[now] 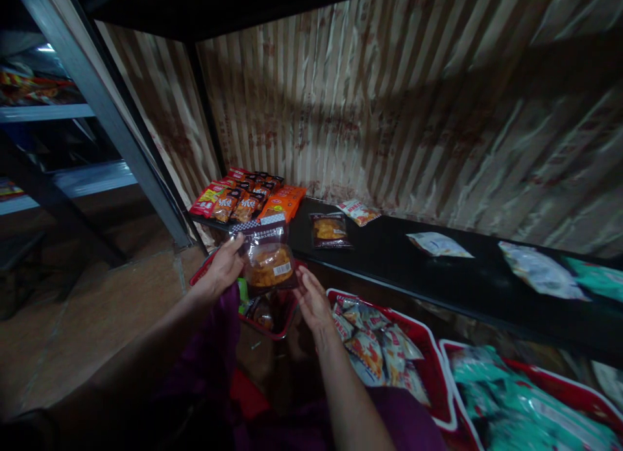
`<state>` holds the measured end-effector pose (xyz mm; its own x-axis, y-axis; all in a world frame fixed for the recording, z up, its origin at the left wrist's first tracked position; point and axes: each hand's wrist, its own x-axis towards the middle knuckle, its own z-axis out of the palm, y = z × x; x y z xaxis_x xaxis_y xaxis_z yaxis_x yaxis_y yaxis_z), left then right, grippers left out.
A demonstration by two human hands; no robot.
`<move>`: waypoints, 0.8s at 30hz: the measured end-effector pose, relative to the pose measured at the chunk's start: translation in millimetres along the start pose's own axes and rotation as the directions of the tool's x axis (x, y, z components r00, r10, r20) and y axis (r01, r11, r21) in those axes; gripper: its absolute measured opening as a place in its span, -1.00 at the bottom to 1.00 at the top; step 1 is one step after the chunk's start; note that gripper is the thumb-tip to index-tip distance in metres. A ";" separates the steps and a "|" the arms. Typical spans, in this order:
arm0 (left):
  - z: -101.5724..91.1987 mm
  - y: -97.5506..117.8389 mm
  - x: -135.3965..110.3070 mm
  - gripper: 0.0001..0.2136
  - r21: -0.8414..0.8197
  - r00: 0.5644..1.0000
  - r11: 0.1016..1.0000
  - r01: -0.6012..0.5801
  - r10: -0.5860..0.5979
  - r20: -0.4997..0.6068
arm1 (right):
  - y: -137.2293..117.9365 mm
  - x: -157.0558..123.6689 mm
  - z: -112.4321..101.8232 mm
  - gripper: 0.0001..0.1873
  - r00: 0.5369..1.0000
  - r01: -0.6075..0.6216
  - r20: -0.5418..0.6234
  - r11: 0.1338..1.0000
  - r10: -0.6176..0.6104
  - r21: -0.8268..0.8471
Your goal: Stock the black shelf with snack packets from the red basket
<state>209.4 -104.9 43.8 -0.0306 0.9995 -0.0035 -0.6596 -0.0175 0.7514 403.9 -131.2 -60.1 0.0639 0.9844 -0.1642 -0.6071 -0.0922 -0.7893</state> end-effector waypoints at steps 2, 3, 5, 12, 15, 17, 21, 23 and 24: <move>-4.0 -2.0 -0.2 -0.78 0.012 0.999 0.999 0.034 -0.034 0.002 | -0.4 2.5 -1.3 -0.61 1.000 0.008 -0.024 1.000 -0.009 -0.020; -6.0 -3.5 0.0 -0.80 0.016 0.999 0.999 0.048 -0.048 -0.005 | -0.2 3.0 -1.2 -0.60 1.000 0.014 -0.022 0.999 -0.015 -0.031; -9.4 -6.6 0.6 -0.82 0.024 0.997 0.997 0.069 -0.069 -0.021 | 0.1 2.2 0.7 -0.60 1.000 0.027 -0.002 0.999 -0.028 -0.046; -8.5 -15.0 -5.4 -0.87 0.078 0.982 0.980 0.185 -0.182 -0.042 | -4.8 -6.5 11.1 -0.59 1.000 0.011 -0.008 0.996 -0.012 -0.091; -7.3 -19.6 -8.8 -0.85 0.096 0.976 0.971 0.218 -0.216 -0.035 | -5.3 -5.0 11.4 -0.58 0.999 0.006 -0.034 0.995 -0.009 -0.101; -8.1 -22.2 -9.5 -0.85 0.099 0.974 0.969 0.225 -0.223 -0.032 | -5.1 -3.4 10.9 -0.57 0.999 -0.010 -0.054 0.995 0.005 -0.097; -10.7 -24.5 -9.9 -0.86 0.127 0.977 0.969 0.212 -0.214 -0.004 | -6.6 -3.5 11.5 -0.60 0.999 -0.029 -0.031 0.997 0.027 -0.072; -10.4 -24.8 -11.4 -0.89 0.144 0.977 0.967 0.211 -0.214 0.004 | -8.2 -4.7 12.8 -0.62 1.000 -0.023 -0.021 0.998 0.022 -0.064; -9.5 -24.9 -12.4 -0.90 0.149 0.976 0.965 0.215 -0.217 0.003 | -8.8 -5.2 13.4 -0.63 1.000 -0.012 -0.022 0.998 0.011 -0.059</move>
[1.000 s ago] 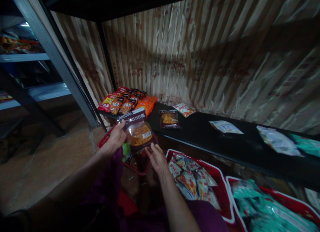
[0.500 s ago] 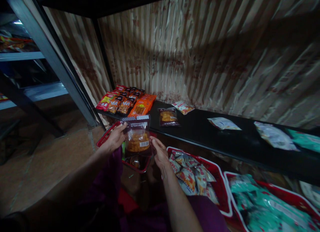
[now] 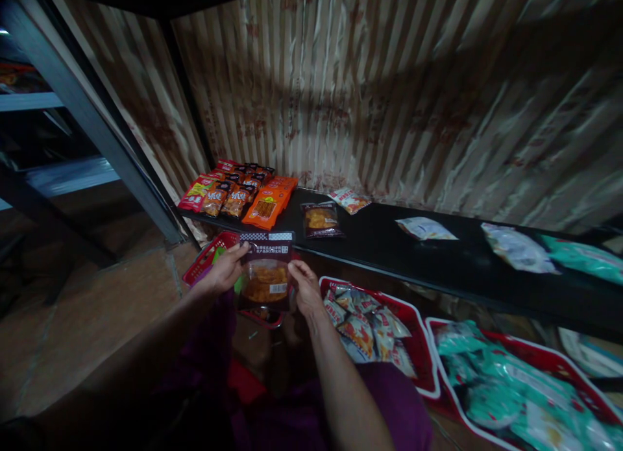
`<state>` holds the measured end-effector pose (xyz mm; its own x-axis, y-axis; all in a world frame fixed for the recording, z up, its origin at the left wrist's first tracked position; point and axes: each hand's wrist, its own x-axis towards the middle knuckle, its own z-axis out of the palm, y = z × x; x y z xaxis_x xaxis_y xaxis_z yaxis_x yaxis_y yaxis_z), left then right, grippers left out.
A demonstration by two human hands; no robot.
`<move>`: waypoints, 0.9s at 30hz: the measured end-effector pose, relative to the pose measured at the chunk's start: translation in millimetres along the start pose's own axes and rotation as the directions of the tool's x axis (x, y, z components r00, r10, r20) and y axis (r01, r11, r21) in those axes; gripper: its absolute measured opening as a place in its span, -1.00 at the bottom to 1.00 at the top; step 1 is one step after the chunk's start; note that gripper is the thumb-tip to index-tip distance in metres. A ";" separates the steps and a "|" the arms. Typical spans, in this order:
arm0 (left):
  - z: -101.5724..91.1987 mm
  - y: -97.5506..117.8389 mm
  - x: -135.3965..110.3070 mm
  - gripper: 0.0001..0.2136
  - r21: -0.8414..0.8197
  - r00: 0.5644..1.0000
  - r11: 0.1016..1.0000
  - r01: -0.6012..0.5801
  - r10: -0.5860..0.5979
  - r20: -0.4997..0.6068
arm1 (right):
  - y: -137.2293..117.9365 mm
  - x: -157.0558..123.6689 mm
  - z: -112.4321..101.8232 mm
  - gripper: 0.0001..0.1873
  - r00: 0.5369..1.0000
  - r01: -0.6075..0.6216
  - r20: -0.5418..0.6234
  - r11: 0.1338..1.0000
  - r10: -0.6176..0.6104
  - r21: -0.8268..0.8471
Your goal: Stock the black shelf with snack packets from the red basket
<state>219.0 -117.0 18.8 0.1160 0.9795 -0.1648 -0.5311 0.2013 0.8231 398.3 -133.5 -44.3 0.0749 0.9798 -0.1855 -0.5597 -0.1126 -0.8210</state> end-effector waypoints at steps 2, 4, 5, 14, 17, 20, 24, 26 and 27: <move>2.9 -0.4 -1.8 -0.92 0.000 1.000 1.000 0.011 -0.011 -0.013 | 0.0 0.0 0.6 -0.63 0.999 0.038 -0.009 0.999 -0.038 0.001; 6.4 -0.7 -2.9 -0.91 -0.006 0.999 1.000 0.018 -0.019 -0.039 | 2.3 1.7 -0.3 -0.63 0.996 0.086 -0.029 0.996 -0.087 -0.031; 8.0 -0.9 -3.1 -0.91 -0.006 0.998 1.000 0.023 -0.023 -0.051 | 4.2 3.2 -1.5 -0.63 0.992 0.115 -0.045 0.991 -0.118 -0.072; 14.4 -8.2 8.6 -0.88 0.024 0.995 0.997 0.075 -0.073 -0.072 | 11.0 7.1 -11.0 -0.69 0.755 0.455 0.038 0.482 -0.654 -0.748; 19.0 -10.7 14.9 -0.85 0.044 0.987 0.998 0.040 -0.032 -0.157 | 9.2 -0.4 -4.9 -0.74 0.698 0.531 0.249 0.251 -0.672 -0.809; 26.6 -12.0 18.5 -0.81 0.065 0.975 0.998 0.006 0.008 -0.221 | 11.9 -6.6 0.8 -0.68 0.699 0.590 0.400 0.161 -0.593 -0.791; 39.2 -16.6 17.9 -0.79 0.102 0.972 0.989 -0.110 0.129 -0.198 | 21.9 -8.0 3.5 -0.37 0.730 0.616 0.505 0.125 -0.461 -0.778; 46.7 -21.6 15.5 -0.79 0.128 0.968 0.980 -0.150 0.171 -0.182 | 27.9 -6.7 4.3 -0.20 0.731 0.634 0.535 0.132 -0.423 -0.762; 50.9 -24.8 13.9 -0.79 0.133 0.969 0.979 -0.157 0.179 -0.172 | 30.6 -6.0 4.8 -0.14 0.733 0.638 0.536 0.149 -0.420 -0.756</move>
<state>276.5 -108.8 23.8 -0.1272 0.9862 -0.1056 -0.4263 0.0417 0.9036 376.7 -141.9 -65.8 -0.1521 0.8537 0.4981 0.5883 0.4831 -0.6485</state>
